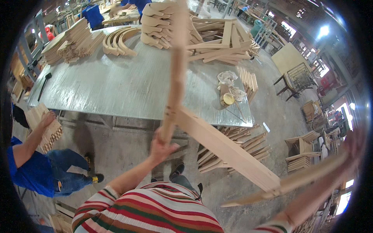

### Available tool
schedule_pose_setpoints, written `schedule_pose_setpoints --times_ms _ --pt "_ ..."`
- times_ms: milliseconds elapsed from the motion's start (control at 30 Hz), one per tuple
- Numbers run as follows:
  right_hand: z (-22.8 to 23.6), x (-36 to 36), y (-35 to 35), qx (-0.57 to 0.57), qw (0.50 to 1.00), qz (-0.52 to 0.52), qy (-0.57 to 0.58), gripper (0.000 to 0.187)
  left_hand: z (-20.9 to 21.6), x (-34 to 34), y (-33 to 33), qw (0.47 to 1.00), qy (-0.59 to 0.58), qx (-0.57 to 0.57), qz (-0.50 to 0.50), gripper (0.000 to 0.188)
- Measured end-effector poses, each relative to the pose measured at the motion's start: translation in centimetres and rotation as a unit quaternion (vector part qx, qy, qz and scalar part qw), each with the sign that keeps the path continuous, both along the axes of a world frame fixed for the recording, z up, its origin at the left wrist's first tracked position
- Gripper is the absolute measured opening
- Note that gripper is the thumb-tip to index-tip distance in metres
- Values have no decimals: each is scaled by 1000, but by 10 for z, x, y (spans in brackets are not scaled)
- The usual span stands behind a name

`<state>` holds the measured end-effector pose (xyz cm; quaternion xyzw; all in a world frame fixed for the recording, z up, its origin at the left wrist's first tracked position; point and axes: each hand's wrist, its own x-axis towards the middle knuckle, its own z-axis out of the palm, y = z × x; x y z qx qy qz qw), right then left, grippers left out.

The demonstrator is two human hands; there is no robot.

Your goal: The person pours a yellow liquid into a small container and uses a power drill to mix it thoroughly. They then use a small stick to apply the liquid to the joints of wooden chair frames on a workbench in a factory setting.

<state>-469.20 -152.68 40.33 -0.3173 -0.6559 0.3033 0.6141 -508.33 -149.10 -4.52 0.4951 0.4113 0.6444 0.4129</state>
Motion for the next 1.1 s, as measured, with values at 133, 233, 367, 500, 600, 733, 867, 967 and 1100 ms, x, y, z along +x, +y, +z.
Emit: schedule_pose_setpoints --times_ms 133,233,367,500,600,733,867,967,1100 --pt "-108 -43 165 8 964 -264 -37 44 -13 -78 0 984 61 -138 98 33" --pt "-209 -97 272 -203 969 -142 -11 38 -16 -107 -5 939 148 -290 113 30" --pt "-357 -185 378 -318 948 13 17 19 -30 -138 8 890 184 -370 194 36" --pt "-436 -206 472 -408 912 -6 51 38 -24 -143 74 851 237 -431 184 40" --pt "-466 -221 526 -302 946 -93 -77 42 -35 -150 118 807 390 -377 236 42" --pt "-503 -228 529 -265 949 -53 -161 38 -32 -159 177 733 563 -285 254 44" --pt "-519 -236 467 -121 934 -83 -326 39 13 -149 296 713 671 -117 163 43" --pt "-519 -225 450 -104 945 -103 -291 36 30 -111 435 722 683 -17 109 48" --pt "-523 -206 427 -159 972 -76 -157 30 47 -27 609 732 670 87 83 59"
